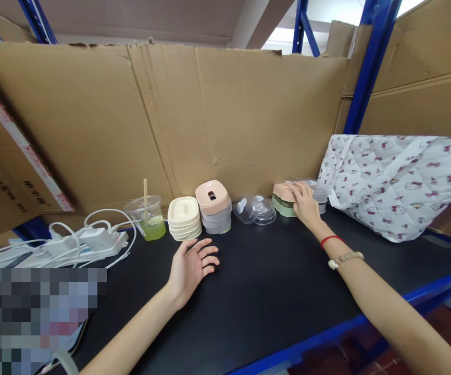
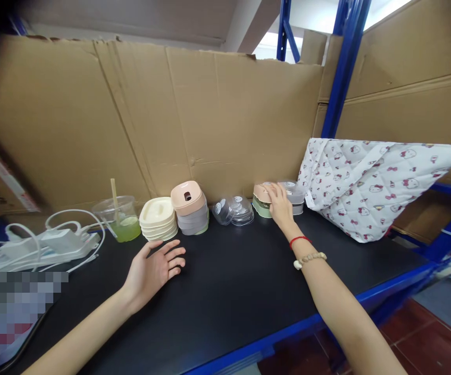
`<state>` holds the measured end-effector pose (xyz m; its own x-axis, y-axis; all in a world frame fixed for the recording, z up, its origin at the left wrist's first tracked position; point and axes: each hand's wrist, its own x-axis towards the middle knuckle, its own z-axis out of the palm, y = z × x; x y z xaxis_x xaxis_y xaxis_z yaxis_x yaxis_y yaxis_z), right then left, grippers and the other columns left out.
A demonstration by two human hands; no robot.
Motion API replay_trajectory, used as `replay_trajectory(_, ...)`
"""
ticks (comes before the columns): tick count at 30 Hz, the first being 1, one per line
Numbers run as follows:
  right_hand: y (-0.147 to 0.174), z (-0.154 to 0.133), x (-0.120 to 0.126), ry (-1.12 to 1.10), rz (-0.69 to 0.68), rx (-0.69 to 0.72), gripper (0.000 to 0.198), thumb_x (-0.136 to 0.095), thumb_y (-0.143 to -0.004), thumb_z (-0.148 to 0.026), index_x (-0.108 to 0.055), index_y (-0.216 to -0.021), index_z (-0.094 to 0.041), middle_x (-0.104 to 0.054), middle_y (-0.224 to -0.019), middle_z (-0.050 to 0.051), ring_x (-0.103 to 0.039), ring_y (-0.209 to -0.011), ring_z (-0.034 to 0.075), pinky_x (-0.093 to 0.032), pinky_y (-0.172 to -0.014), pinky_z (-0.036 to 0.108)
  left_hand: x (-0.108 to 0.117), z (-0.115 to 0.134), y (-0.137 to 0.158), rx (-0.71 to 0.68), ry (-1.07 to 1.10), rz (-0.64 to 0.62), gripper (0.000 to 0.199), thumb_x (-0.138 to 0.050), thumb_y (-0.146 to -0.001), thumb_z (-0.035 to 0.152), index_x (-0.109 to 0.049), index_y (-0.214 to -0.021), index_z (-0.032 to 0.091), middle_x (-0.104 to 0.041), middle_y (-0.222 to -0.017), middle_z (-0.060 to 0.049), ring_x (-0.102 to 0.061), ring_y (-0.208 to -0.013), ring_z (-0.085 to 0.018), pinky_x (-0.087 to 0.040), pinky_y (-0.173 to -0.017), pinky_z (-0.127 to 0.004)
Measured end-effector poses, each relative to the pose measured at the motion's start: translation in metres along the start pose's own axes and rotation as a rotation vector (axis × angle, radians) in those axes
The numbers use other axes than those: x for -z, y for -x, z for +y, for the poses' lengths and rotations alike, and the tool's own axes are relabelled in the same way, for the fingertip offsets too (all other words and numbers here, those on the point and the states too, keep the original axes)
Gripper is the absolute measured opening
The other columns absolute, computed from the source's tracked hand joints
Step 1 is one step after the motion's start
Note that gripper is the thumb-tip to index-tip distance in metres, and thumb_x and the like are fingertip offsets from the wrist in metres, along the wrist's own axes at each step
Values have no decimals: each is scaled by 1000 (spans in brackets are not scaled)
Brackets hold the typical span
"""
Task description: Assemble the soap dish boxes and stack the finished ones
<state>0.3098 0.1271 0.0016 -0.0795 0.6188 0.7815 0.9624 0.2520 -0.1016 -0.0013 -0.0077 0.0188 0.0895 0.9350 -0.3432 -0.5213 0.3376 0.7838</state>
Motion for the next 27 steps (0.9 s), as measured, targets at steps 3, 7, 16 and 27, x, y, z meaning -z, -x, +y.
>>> replay_trajectory(3,-1,0,-3,45,-1,8,53,-41,-71,-15,-53,-123,-13,-52,-124,14,-43,-121,29,-36,-101,49,1,-2,-2,22,-12,-13,21,-33,-81,25,-49,-86,13,-58,-66,-6,-54,-49,-14,-39,-47,-22)
replay_trajectory(7,1,0,-7,104,-49,-18,54,-49,-71,-31,-53,-122,-14,-53,-125,16,-44,-119,32,-32,-100,53,1,-4,-3,36,-26,-35,21,-32,-81,25,-49,-85,13,-57,-65,-6,-53,-48,-14,-39,-47,-22)
replay_trajectory(16,-5,-26,-4,-22,187,75,46,-42,-83,-40,-49,-123,-16,-51,-124,17,-45,-119,31,-31,-99,54,25,18,-14,-883,-812,194,21,-48,-73,31,-55,-88,16,-60,-86,-8,-57,-78,-19,-46,-65,-30)
replay_trajectory(27,14,-144,-3,-165,128,609,43,-34,-92,-24,-40,-135,-22,-48,-133,11,-39,-128,23,-34,-103,44,84,41,-50,-1146,-1725,367,38,-39,-89,25,-51,-125,22,-54,-119,-12,-60,-100,-21,-50,-82,-34)
